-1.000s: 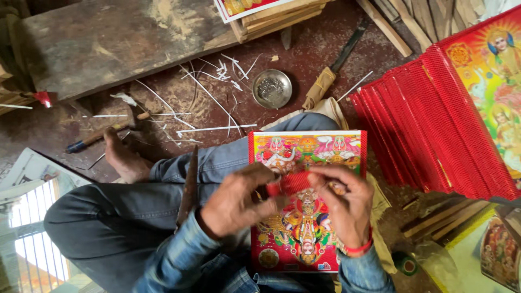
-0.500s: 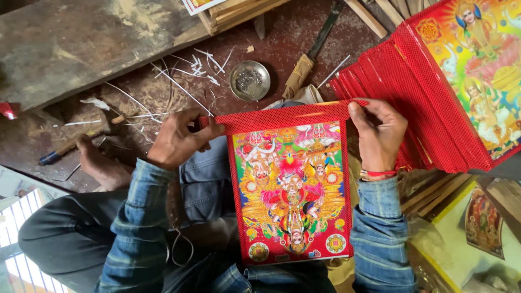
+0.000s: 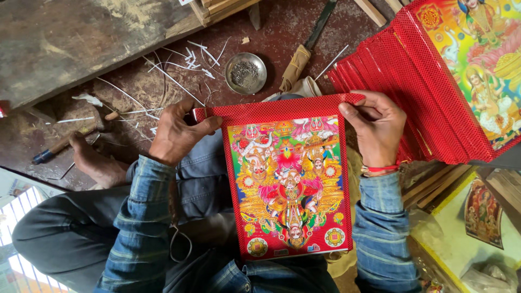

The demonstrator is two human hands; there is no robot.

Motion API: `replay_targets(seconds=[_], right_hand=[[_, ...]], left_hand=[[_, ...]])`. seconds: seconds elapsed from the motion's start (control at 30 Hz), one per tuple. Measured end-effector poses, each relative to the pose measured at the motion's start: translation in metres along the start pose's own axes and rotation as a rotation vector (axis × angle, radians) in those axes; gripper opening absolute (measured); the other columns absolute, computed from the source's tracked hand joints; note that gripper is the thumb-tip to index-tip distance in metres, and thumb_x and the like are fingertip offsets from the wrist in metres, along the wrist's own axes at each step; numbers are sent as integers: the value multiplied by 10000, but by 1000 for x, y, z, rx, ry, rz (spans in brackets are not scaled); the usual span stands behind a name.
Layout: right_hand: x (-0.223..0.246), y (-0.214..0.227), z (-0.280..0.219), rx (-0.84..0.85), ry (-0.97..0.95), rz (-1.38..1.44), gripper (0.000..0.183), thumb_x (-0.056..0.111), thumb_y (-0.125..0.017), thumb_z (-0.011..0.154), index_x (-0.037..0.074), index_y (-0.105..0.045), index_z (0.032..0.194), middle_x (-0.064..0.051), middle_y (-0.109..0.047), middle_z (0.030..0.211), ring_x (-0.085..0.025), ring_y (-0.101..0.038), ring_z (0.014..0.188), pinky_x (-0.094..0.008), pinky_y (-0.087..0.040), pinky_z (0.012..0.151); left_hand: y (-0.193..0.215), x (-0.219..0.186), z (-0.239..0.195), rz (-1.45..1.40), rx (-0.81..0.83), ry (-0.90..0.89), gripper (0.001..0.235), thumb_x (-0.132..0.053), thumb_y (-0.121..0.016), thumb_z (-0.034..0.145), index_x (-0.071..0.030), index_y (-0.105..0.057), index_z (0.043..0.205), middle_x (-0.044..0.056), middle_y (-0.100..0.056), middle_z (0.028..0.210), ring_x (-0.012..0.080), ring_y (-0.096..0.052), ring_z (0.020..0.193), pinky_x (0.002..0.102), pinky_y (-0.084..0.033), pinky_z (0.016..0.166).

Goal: The person sits on the floor and assembles deity pictures by wrapping red mesh around the edges. Using shears, the person cuts the mesh to size, folds it over the picture edges, and secures it with staples. The person handles multiple pictures one at a time, repeating the wrapping and stapling process.

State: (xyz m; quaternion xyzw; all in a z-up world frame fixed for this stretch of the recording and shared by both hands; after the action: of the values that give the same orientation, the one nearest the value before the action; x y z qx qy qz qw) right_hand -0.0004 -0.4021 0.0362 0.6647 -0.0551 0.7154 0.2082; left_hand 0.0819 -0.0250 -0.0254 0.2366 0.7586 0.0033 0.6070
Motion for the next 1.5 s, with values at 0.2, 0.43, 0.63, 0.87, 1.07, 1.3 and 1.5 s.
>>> replay_targets(seconds=[0.2,0.43,0.63,0.87,1.07,1.3,1.5], right_hand=[[8,-1,-6,-85,95,-105,272,-70,-823,921,-51,-693,1160,-54,-726,1010,-102,-706,940,-233,-585,868],[2,1,-8,-118,115,-81,267,-83,-831,924,-54,-695,1152,-35,-701,990,-94,-690,932,-224,-577,873],[-4,2,-8,-129,105,-83,265,-82,-834,923,-50,-695,1146,-34,-698,981,-100,-706,926,-223,-578,858],[-8,2,-8,-125,112,-60,257,-85,-831,919,-50,-684,1126,-53,-722,1062,-110,-709,966,-243,-598,897],[-17,6,-8,-120,124,-49,260,-79,-846,936,-53,-688,1140,-60,-718,1064,-112,-704,980,-250,-597,918],[-12,5,-11,-67,141,-27,265,-103,-857,992,-66,-680,1185,-95,-744,1131,-127,-723,979,-251,-606,930],[-11,2,-12,-44,137,-65,252,-167,-809,973,-89,-678,1174,-115,-742,1113,-140,-732,1012,-255,-616,932]], left_hand=[[-2,0,1,7,-28,-34,276,-256,-841,821,-29,-700,890,79,-752,791,127,-670,670,294,-545,615],[-3,-2,2,-7,-50,-80,279,-257,-831,827,-30,-697,920,73,-755,814,120,-689,684,280,-575,636],[-3,3,1,-7,-55,-62,270,-240,-830,835,-18,-698,913,88,-755,818,136,-692,690,295,-580,634],[-5,-9,-3,-103,-30,-108,244,-211,-817,848,-20,-687,928,79,-765,837,113,-731,731,263,-599,661],[3,-26,-9,-60,-35,-76,225,-179,-804,853,-3,-698,946,77,-728,765,115,-687,659,270,-550,582],[14,-53,-17,87,-79,-277,297,-244,-818,852,14,-694,933,59,-682,756,133,-646,635,314,-523,568],[12,-37,-12,184,-64,-161,364,-329,-842,838,-2,-681,828,87,-639,669,173,-586,565,366,-476,526]])
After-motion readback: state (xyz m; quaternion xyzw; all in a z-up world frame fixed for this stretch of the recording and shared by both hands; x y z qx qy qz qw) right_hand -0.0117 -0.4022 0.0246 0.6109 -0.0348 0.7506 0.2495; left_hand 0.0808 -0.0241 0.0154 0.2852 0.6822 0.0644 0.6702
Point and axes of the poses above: each hand's wrist, its own z-axis towards the middle knuckle, its own y-axis out of the back of the hand, x = y × z, the point moved 9 cm from there along z, towards the middle knuckle
